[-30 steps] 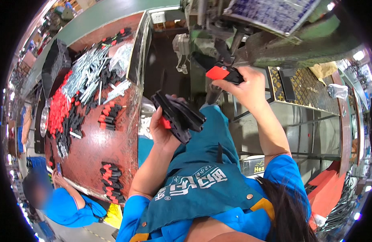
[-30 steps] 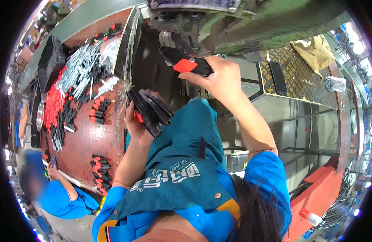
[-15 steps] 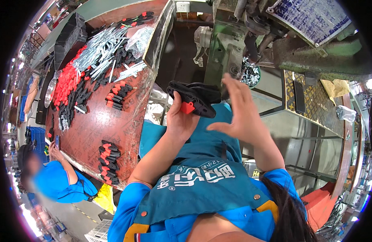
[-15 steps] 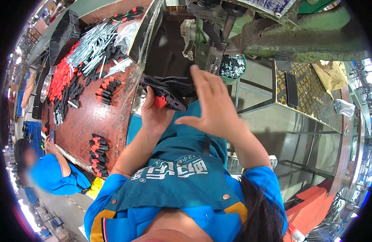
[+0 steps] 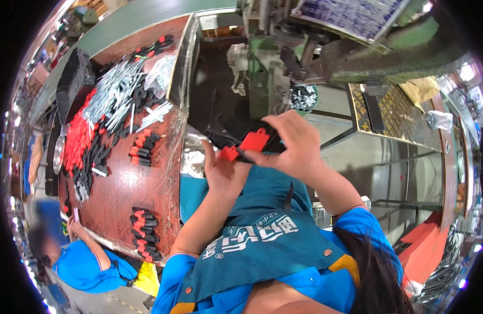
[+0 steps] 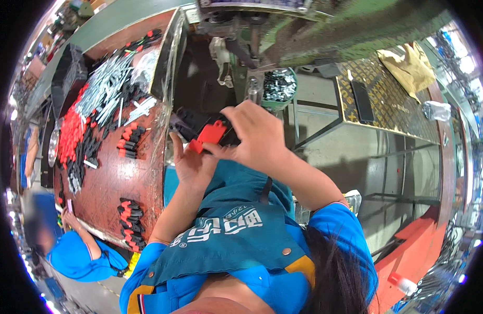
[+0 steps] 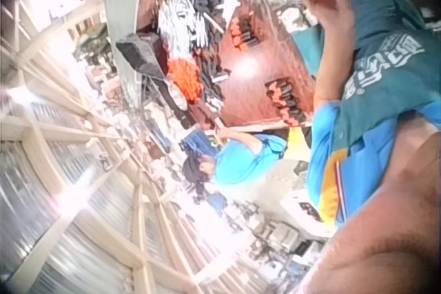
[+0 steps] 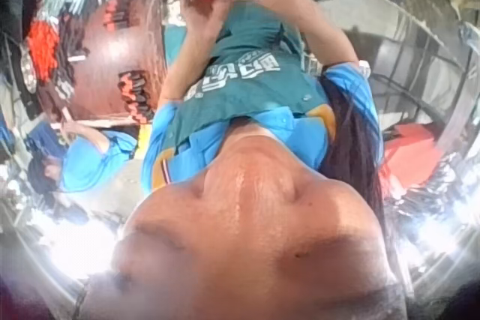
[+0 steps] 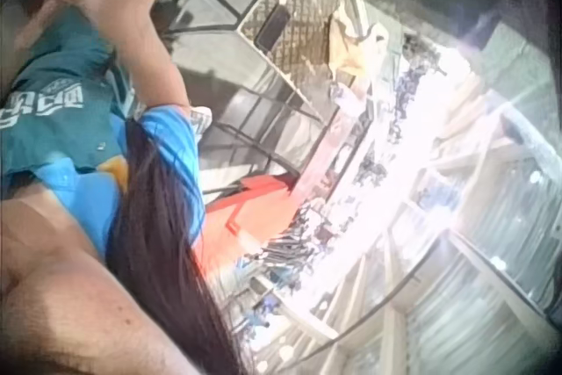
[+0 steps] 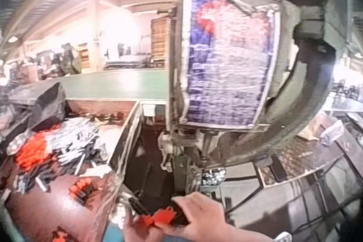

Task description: The person repeatedly picks up black and red plastic knife handles from a table, inserts a metal blade into each handle, and places the assembled knives back on the table. The process is repeated continuously throughout the clip.

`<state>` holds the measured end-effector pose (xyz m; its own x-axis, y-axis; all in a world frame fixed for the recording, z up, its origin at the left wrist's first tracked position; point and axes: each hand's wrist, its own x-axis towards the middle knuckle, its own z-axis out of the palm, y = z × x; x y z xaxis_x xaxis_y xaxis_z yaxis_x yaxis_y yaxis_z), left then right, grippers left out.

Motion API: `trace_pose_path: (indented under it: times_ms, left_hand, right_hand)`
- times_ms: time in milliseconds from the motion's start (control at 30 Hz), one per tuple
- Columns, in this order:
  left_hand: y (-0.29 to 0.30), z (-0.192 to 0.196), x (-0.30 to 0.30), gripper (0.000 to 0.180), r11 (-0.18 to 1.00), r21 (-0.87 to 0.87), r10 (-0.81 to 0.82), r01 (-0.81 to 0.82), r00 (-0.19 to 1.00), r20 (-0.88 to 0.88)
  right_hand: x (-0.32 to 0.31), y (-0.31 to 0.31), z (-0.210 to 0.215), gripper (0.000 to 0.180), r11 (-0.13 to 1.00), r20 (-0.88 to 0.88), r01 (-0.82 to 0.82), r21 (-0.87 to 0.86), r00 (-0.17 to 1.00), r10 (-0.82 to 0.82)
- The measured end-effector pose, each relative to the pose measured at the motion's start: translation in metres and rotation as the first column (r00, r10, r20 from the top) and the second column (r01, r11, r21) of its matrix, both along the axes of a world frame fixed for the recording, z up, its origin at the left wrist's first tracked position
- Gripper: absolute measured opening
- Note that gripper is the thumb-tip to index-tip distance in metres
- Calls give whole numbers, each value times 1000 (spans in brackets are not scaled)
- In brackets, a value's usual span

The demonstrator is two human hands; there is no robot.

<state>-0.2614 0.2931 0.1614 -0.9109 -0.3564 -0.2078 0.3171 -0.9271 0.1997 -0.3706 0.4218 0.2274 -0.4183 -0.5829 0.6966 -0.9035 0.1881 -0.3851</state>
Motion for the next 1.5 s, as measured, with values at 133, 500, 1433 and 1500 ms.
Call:
trace_pose_path:
  times_ms: [133,500,1433,1500]
  left_hand:
    - [-10,-13,6,55,1000,-5,-29,29,998,-51]
    - [-13,-14,8,38,997,66,-39,46,995,-97]
    - [-12,23,-2,42,970,132,-150,206,927,-344]
    - [-7,30,-2,45,969,76,-194,234,917,-350]
  right_hand:
    - [-40,19,8,48,978,-40,199,-56,979,-202]
    - [-65,15,27,45,952,77,214,221,969,-236]
    - [-44,11,23,56,977,-89,202,-64,974,-207]
    - [-21,21,11,62,970,-31,244,9,969,-244]
